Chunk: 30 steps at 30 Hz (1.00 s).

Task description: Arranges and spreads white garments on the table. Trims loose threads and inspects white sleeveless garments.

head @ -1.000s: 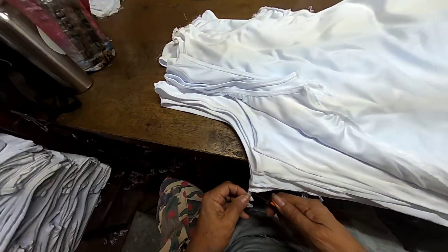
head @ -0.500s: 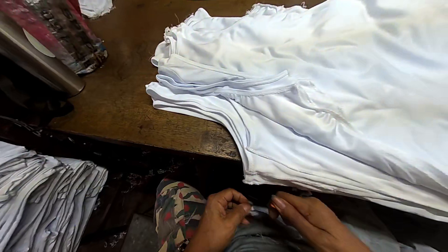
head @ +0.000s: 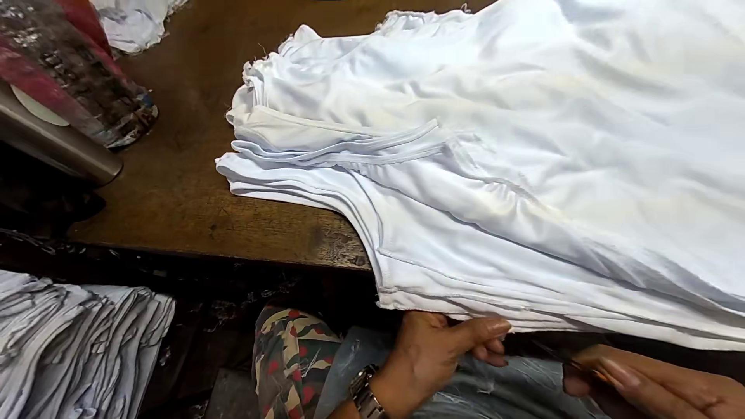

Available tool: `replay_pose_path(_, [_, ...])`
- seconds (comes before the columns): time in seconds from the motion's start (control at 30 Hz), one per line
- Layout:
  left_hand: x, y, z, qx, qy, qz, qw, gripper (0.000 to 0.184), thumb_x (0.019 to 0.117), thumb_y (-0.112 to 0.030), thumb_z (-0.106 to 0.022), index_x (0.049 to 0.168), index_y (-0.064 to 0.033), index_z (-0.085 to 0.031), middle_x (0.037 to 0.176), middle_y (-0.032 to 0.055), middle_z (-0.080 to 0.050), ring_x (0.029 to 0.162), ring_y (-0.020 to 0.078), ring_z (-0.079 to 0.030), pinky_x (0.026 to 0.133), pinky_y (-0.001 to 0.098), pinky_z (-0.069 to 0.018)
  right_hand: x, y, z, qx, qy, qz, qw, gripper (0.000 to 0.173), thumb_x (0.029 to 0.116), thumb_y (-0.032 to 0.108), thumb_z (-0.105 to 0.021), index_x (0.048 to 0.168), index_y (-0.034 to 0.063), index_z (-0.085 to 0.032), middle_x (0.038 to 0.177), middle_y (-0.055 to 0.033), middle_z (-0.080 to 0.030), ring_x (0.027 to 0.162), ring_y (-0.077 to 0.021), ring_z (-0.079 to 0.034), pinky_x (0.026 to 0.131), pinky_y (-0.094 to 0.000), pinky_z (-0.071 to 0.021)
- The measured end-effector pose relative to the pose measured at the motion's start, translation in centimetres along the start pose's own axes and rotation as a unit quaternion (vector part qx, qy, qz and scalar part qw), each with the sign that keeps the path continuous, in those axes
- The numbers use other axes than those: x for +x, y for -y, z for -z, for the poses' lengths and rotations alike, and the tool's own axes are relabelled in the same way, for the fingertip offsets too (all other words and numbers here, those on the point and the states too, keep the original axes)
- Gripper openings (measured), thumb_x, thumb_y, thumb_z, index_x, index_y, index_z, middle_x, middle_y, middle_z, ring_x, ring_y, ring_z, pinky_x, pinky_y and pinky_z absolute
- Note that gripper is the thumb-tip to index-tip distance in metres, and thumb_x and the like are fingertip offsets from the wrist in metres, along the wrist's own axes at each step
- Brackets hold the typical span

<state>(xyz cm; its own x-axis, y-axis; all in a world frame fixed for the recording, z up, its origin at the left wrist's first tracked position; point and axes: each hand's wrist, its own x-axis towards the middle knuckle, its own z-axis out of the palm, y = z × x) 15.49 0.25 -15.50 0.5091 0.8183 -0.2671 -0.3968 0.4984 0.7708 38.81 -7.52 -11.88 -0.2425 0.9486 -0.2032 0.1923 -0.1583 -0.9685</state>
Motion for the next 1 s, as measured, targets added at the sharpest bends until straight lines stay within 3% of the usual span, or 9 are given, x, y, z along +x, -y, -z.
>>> replay_pose_path(0.13, [-1.8,0.4,1.5,0.075,0.009,-0.019,0.997,0.014,0.0981,-0.005,-0.065,0.090,0.0028,-0.075,0.074,0.0042,-0.073,0.066,0.0117,-0.071,0.071,0.0311,-0.0631,0.2,0.1,0.8,-0.048,0.023,-0.010,0.999,0.040,0.1116,0.023,-0.038,0.106,-0.0027,-0.067,0.070,0.0044,-0.052,0.054,-0.0018,-0.044,0.050,-0.0221,-0.0383])
replay_pose_path(0.3, [-3.2,1.0,2.9,0.104,0.044,-0.062,0.992,0.019,0.1017,-0.006,-0.060,0.100,0.0047,-0.076,0.074,0.0036,-0.071,0.067,0.0111,-0.069,0.071,0.0317,-0.0622,1.0,0.5,0.4,-0.141,0.063,-0.004,0.988,0.043,0.1119,0.024,-0.039,0.103,-0.0059,-0.069,0.070,-0.0061,-0.055,0.055,-0.0093,-0.047,0.051,-0.0295,-0.0402])
replay_pose_path(0.53, [-3.3,1.1,2.6,0.141,0.072,-0.075,0.985,0.021,0.1026,-0.008,-0.059,0.099,0.0045,-0.076,0.074,0.0048,-0.071,0.064,0.0079,-0.066,0.065,0.0252,-0.0579,1.8,1.7,-0.7,-0.157,0.062,-0.014,0.986,0.042,0.1117,0.025,-0.041,0.097,-0.0024,-0.070,0.065,-0.0037,-0.053,0.053,-0.0094,-0.045,0.051,-0.0306,-0.0381])
replay_pose_path(0.83, [-3.6,0.9,2.7,0.145,0.072,-0.070,0.984,0.021,0.1029,-0.008,-0.059,0.100,0.0045,-0.076,0.071,0.0026,-0.069,0.061,0.0062,-0.064,0.061,0.0228,-0.0556,3.5,0.3,-2.2,-0.094,0.026,-0.032,0.995,0.037,0.1096,0.029,-0.046,0.091,0.0083,-0.071,0.062,0.0075,-0.050,0.048,-0.0017,-0.039,0.046,-0.0232,-0.0329])
replay_pose_path(1.0, [-3.4,1.3,2.8,0.156,0.077,-0.066,0.983,0.021,0.1028,-0.009,-0.059,0.098,0.0036,-0.076,0.073,0.0033,-0.070,0.062,0.0062,-0.064,0.061,0.0232,-0.0560,4.0,-0.1,-2.5,-0.154,0.004,-0.017,0.988,0.040,0.1085,0.031,-0.048,0.084,0.0094,-0.069,0.063,0.0054,-0.055,0.050,-0.0022,-0.043,0.048,-0.0253,-0.0350])
